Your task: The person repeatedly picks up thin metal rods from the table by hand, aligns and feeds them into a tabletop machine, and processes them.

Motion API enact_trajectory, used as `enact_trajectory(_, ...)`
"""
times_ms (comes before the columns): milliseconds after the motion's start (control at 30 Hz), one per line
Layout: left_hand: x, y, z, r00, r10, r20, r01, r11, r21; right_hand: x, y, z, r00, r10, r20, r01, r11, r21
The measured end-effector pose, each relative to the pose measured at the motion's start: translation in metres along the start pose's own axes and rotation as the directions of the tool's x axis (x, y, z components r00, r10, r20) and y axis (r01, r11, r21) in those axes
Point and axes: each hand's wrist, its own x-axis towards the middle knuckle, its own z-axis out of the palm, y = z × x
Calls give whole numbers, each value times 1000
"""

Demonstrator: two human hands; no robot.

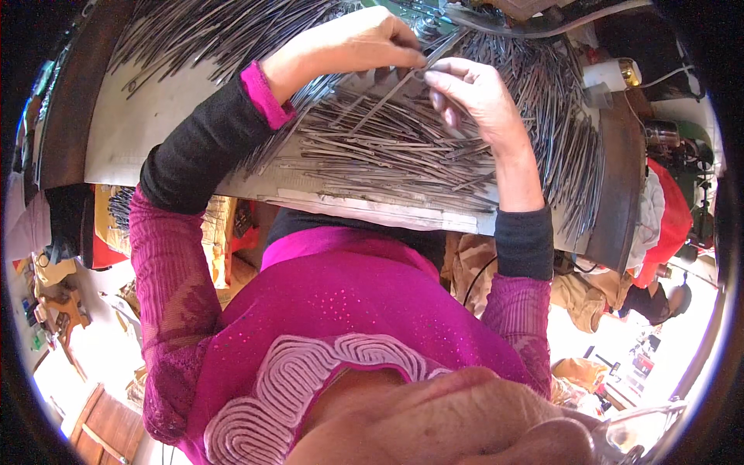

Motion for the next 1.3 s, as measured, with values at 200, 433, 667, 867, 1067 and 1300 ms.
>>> enact_trajectory(200, 2, -11, 6, 1000, 10, 26, -6, 988, -153, 3, 6, -11, 997, 8, -75, -2, 997, 81)
enact_trajectory(433, -1, -1, -10, 980, 27, 196, 22, 970, -244, 5, 10, -28, 998, 7, -56, 12, 944, 328)
enact_trajectory(667, -1, 3, -15, 995, -85, 46, 95, 943, -318, 11, 19, -29, 995, -71, -71, 97, 860, 501)
enact_trajectory(867, 2, -5, -26, 983, -109, -150, 38, 909, -415, 16, 19, -35, 939, -168, -300, 307, 802, 512)
enact_trajectory(1067, 5, -8, -22, 987, -72, -144, -4, 882, -471, 19, 19, -32, 923, -156, -353, 323, 812, 486)
enact_trajectory(1300, -5, 3, -24, 986, -100, -130, 24, 873, -486, 17, 17, -27, 920, -163, -357, 322, 834, 449)
